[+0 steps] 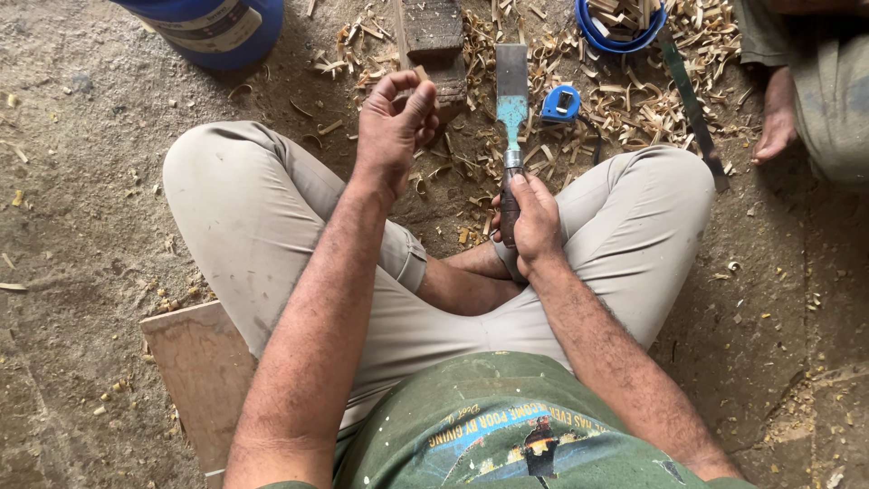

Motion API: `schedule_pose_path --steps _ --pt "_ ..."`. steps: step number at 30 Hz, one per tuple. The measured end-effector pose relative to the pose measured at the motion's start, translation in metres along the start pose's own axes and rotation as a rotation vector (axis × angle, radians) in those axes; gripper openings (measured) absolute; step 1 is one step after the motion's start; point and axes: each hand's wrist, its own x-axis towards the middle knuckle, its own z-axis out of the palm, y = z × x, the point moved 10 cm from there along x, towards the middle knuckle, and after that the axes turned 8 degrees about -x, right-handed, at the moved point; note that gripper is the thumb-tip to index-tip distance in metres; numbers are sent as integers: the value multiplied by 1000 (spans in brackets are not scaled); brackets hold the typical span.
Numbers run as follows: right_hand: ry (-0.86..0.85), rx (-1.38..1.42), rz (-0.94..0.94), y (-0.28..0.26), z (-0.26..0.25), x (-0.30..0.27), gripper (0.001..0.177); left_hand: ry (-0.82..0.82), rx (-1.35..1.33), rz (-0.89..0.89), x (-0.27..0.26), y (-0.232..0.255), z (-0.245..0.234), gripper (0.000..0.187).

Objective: The person carves and shapes small pieces of wood using a chisel and other woodworking tools while sitting on the floor, occasionally handling wood shavings and using measuring tools.

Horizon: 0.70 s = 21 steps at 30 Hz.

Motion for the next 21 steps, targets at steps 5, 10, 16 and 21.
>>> schedule_pose_path --steps 5,10,16,21 --pt "-4 14 -4 1 0 2 30 -22 201 88 -2 7 5 20" --pt "-1 16 -7 5 -1 5 30 4 261 120 -4 10 4 17" --pt "-8 88 3 4 -1 4 25 49 414 395 -9 85 11 38" --pt "-16 39 6 4 0 6 27 125 347 850 11 219 -31 14"
